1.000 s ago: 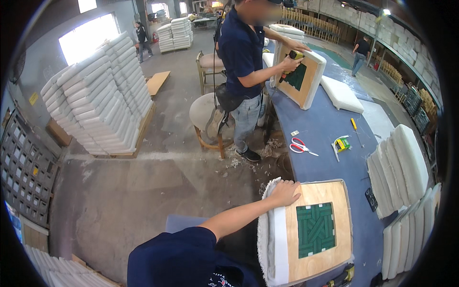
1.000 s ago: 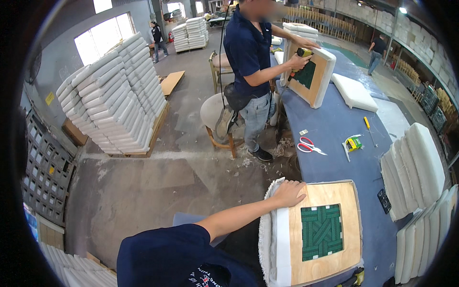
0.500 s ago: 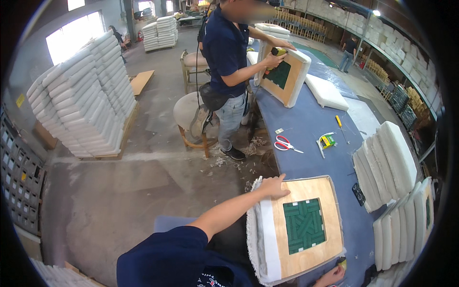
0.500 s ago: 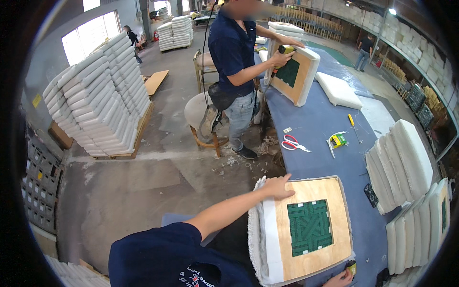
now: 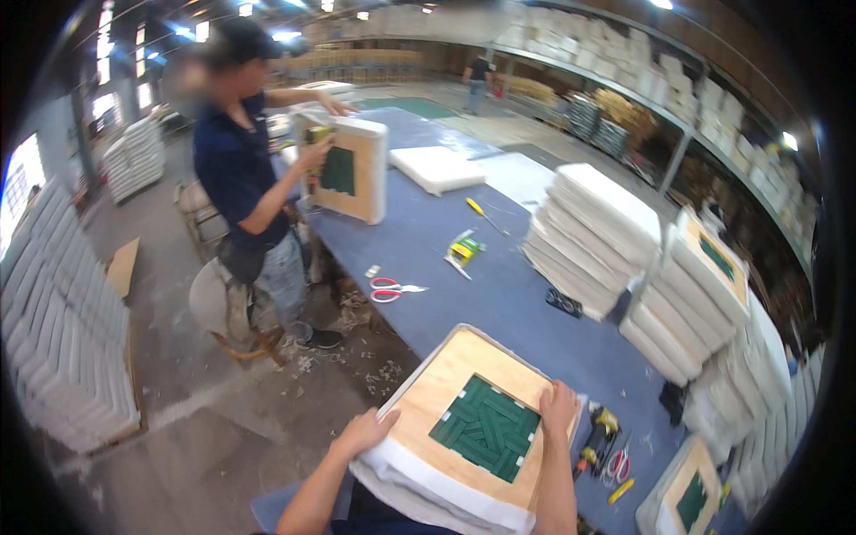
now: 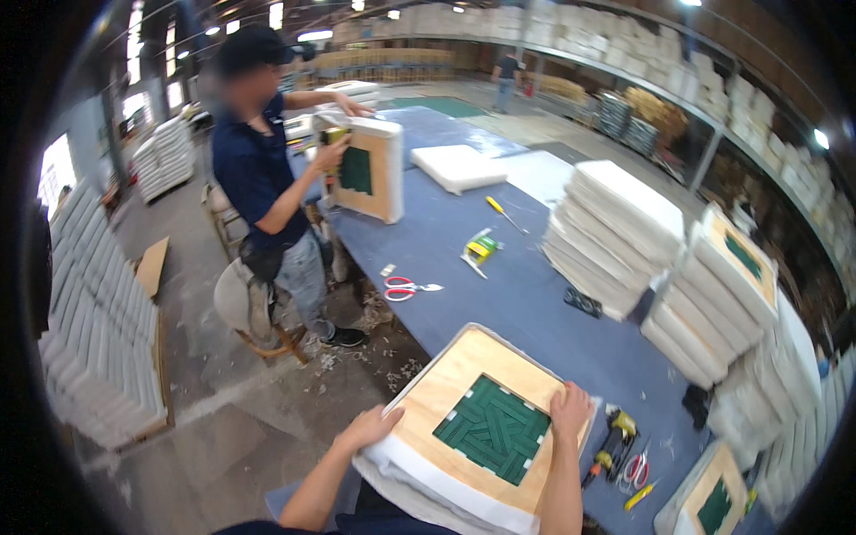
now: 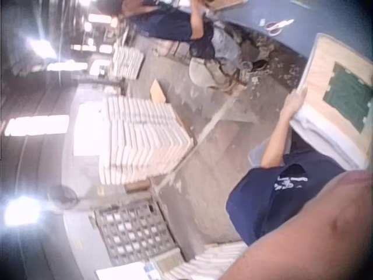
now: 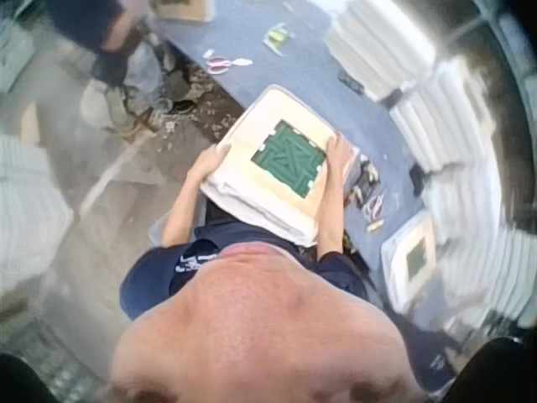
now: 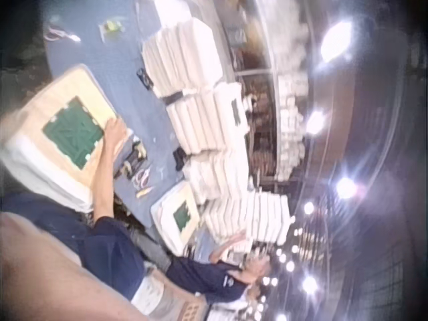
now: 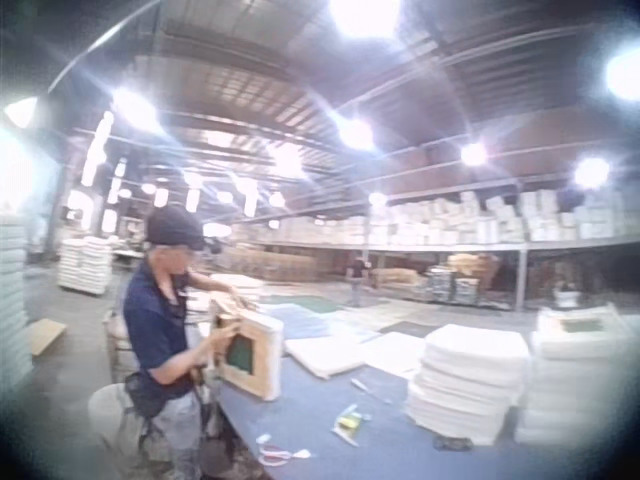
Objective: The person wraps white fabric around rectangular foam blocks, staples the fabric to the wooden base using a staple gun, and trims excess fabric with scissors. The person repeats this process for multiple cushion units on a workbench in a factory setting.
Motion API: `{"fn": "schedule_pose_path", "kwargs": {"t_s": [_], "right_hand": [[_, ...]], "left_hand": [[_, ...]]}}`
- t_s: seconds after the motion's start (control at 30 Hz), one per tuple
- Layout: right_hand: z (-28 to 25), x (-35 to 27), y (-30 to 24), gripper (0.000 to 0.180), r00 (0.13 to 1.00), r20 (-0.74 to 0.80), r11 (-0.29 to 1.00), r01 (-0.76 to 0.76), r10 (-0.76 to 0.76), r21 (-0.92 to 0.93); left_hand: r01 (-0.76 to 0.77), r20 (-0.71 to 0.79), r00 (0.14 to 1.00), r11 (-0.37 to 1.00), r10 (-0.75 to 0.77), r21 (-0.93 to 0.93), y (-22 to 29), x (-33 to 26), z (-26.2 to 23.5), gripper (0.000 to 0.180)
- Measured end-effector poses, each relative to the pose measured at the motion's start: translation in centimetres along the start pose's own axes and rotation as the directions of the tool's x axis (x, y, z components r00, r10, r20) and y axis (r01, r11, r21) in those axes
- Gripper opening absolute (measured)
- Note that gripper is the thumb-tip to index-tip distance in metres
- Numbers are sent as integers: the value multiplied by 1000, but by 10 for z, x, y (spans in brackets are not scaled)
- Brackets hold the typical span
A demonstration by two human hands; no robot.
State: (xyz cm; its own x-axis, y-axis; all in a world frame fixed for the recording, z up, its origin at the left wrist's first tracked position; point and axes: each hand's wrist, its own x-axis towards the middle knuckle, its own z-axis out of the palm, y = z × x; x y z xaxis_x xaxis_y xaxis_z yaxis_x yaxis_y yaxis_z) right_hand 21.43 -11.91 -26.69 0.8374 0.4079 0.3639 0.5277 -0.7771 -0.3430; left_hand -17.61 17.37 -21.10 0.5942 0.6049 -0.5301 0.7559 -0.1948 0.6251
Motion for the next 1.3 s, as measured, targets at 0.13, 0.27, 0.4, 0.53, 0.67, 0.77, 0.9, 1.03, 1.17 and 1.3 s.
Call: {"fn": "schedule_pose_path", "kwargs": {"t_s": [0.13, 0.27, 0.4, 0.53, 0.67, 0.77, 0.9, 1.03, 1.17, 1.3], "right_hand": [[-3, 4, -16, 34, 998, 10, 990, 58, -60, 126], [-12, 2, -20, 32, 999, 21, 988, 29, -33, 149], [-9, 5, -20, 30, 999, -11, 989, 51, -50, 142], [-4, 6, -14, 25, 999, -42, 987, 4, 3, 162], [-1, 16, -18, 19, 995, -28, 979, -89, 95, 186], [2, 12, -16, 19, 995, -14, 983, -99, 103, 156], [1, 15, -14, 17, 994, -1, 981, -110, 111, 157], [2, 17, -11, 17, 993, 1, 979, -113, 115, 167], [3, 20, -13, 16, 993, 7, 979, -113, 114, 171], [9, 17, -4, 16, 994, -8, 978, -102, 105, 183]], "left_hand": [[53, 7, 999, 990, -52, -130, -14, -50, 9, 90], [-153, -9, 983, 795, 183, -587, -61, -39, 25, 82], [-183, -11, 977, 817, 212, -547, -43, -44, 13, 81], [-319, -140, 948, 832, 287, -455, -29, -47, 15, 77], [-374, -422, 844, 927, 332, -19, -12, -45, 40, 63], [-397, -539, 753, 914, 377, 85, -1, -50, 50, 54], [-464, -599, 680, 881, 423, 95, -5, -44, 55, 44], [-480, -616, 652, 870, 441, 114, -3, -43, 56, 36], [-482, -622, 653, 870, 433, 99, -4, -41, 58, 33], [-478, -618, 664, 875, 421, 82, 0, -43, 58, 33]]}}
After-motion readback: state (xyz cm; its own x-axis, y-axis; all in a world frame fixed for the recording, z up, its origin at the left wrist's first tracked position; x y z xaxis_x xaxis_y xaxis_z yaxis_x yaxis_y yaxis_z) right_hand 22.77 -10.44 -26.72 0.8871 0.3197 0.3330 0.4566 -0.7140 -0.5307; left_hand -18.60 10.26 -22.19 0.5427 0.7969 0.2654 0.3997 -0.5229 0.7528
